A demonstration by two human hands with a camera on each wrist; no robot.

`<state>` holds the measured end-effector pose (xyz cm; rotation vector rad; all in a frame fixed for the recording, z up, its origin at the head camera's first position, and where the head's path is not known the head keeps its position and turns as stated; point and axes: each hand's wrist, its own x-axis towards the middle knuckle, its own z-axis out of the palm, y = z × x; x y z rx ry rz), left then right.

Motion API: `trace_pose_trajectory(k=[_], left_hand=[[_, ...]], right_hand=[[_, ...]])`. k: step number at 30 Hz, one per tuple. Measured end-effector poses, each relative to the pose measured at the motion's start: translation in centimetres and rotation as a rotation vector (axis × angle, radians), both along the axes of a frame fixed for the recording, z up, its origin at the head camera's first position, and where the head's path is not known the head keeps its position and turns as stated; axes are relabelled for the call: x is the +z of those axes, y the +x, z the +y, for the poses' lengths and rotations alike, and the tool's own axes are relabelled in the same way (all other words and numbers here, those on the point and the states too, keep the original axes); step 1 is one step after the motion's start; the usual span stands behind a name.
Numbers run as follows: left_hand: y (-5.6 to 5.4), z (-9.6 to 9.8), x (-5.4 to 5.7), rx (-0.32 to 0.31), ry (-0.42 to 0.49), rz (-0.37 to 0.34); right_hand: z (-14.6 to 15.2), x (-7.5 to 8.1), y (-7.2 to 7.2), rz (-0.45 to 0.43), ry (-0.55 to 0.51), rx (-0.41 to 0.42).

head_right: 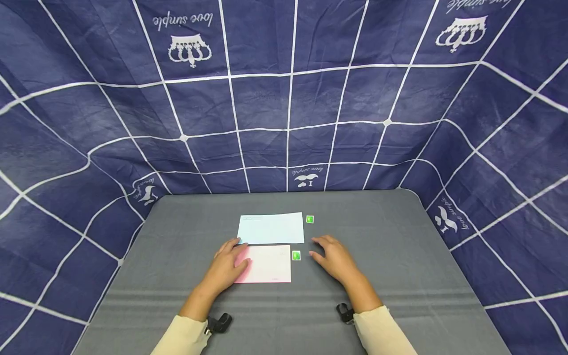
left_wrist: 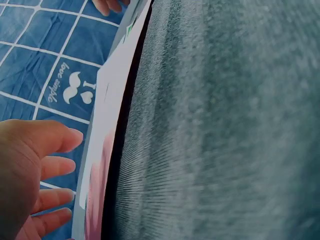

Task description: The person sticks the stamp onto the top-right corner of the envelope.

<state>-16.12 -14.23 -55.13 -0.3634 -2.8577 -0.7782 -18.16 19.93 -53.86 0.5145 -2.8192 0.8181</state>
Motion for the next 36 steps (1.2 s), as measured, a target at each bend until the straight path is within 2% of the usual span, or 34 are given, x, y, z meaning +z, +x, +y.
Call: trace_pose_trajectory(k=[13, 23, 28, 36], left_hand=[[1.4, 0.4, -0.2, -0.018, -0.086, 0.041], [2.2, 1.2, -0.3, -0.028, -0.156, -0.027], [2.4, 1.3, -0.6, -0.019, -0.151, -0.068], [2.5, 1.3, -0.9, -0.018, -0.138, -0.071]], right_hand=[[-1.4, -0.3, -0.3, -0.029, 0.01, 0.044], [-2.7, -0.4, -0.4, -0.084, 0.045, 0.046], [-3.2, -0.7, -0.5, -0.087, 0.054, 0.045], [-3.7, -0.9, -0.8, -0.092, 0.042, 0.045]])
